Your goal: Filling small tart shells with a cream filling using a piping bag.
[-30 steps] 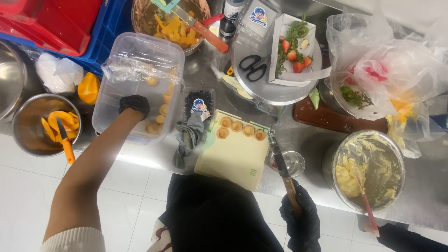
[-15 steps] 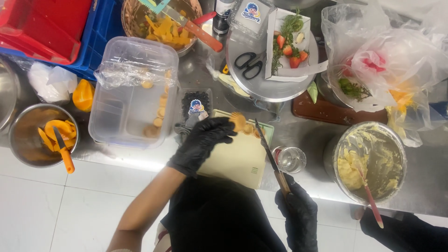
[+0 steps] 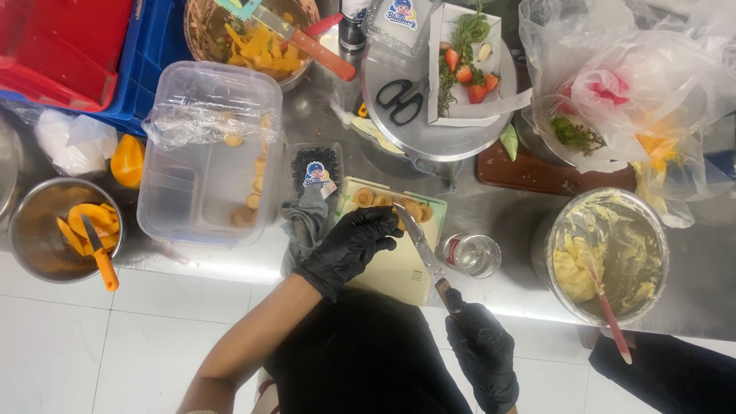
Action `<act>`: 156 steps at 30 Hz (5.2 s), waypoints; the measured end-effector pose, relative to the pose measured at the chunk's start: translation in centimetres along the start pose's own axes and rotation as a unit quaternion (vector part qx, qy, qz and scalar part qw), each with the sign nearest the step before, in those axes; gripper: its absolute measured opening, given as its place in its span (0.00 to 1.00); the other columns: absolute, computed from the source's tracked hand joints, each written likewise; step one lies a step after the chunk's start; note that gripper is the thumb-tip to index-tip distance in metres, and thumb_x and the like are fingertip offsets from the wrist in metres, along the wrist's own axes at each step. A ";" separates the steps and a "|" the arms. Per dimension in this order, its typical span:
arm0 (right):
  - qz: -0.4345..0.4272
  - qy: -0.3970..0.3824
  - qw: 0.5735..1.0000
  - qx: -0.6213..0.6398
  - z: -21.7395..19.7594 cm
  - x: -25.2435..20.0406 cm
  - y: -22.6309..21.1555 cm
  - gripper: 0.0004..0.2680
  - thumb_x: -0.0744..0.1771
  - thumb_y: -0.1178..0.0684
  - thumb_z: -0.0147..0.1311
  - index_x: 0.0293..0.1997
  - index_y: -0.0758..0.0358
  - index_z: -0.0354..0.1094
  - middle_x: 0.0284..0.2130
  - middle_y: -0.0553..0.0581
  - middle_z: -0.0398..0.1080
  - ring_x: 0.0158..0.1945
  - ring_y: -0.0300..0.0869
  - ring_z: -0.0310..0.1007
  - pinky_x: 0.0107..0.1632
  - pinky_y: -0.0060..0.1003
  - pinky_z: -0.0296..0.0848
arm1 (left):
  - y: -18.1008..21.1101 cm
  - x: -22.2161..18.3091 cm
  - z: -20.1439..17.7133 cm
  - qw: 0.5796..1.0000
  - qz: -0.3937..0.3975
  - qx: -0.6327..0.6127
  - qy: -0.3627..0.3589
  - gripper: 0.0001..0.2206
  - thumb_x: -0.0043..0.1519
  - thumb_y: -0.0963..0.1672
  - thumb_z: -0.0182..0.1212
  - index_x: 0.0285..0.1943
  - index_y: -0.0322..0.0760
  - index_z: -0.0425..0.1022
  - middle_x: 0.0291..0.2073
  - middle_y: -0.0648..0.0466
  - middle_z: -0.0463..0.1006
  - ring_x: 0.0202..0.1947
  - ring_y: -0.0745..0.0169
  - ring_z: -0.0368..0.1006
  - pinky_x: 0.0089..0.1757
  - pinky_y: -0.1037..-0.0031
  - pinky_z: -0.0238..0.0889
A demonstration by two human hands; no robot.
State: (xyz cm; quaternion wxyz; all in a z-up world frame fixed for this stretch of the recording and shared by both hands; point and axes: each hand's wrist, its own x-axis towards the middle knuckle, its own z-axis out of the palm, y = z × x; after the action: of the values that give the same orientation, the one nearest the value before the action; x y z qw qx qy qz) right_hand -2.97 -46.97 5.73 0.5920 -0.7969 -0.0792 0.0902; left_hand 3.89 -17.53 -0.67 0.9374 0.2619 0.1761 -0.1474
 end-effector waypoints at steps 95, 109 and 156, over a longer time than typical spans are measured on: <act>0.279 0.081 0.917 0.272 -0.1 3.0 -1.9 0.25 0.62 0.46 0.50 0.64 0.73 0.64 0.25 0.53 0.63 0.24 0.38 0.61 0.27 0.31 0.62 | 8.7 -3.8 -2.5 0.993 -0.054 0.035 -0.100 0.22 0.65 0.43 0.61 0.67 0.28 0.67 0.55 0.42 0.77 0.52 0.48 0.78 0.53 0.63 0.74; 0.272 0.086 0.914 0.288 0.5 2.1 -3.6 0.25 0.63 0.44 0.50 0.63 0.73 0.65 0.24 0.52 0.63 0.23 0.36 0.61 0.24 0.29 0.61 | -3.2 -0.4 2.4 0.985 -0.132 -0.110 -0.020 0.14 0.67 0.47 0.60 0.59 0.37 0.73 0.45 0.51 0.80 0.42 0.55 0.80 0.42 0.63 0.77; 0.092 0.124 0.978 0.138 -0.8 -0.7 0.9 0.21 0.68 0.43 0.60 0.67 0.64 0.69 0.41 0.55 0.73 0.42 0.35 0.67 0.38 0.26 0.66 | -10.7 6.6 -7.1 0.321 0.286 0.903 0.000 0.07 0.55 0.39 0.57 0.41 0.30 0.72 0.33 0.48 0.72 0.30 0.54 0.74 0.21 0.68 0.68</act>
State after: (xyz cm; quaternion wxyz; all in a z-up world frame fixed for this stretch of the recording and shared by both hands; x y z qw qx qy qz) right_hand -3.44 -48.16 5.13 0.6905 -0.7166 0.0814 0.0550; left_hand 4.04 -23.69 -13.77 0.1068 0.9807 -0.1515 0.0619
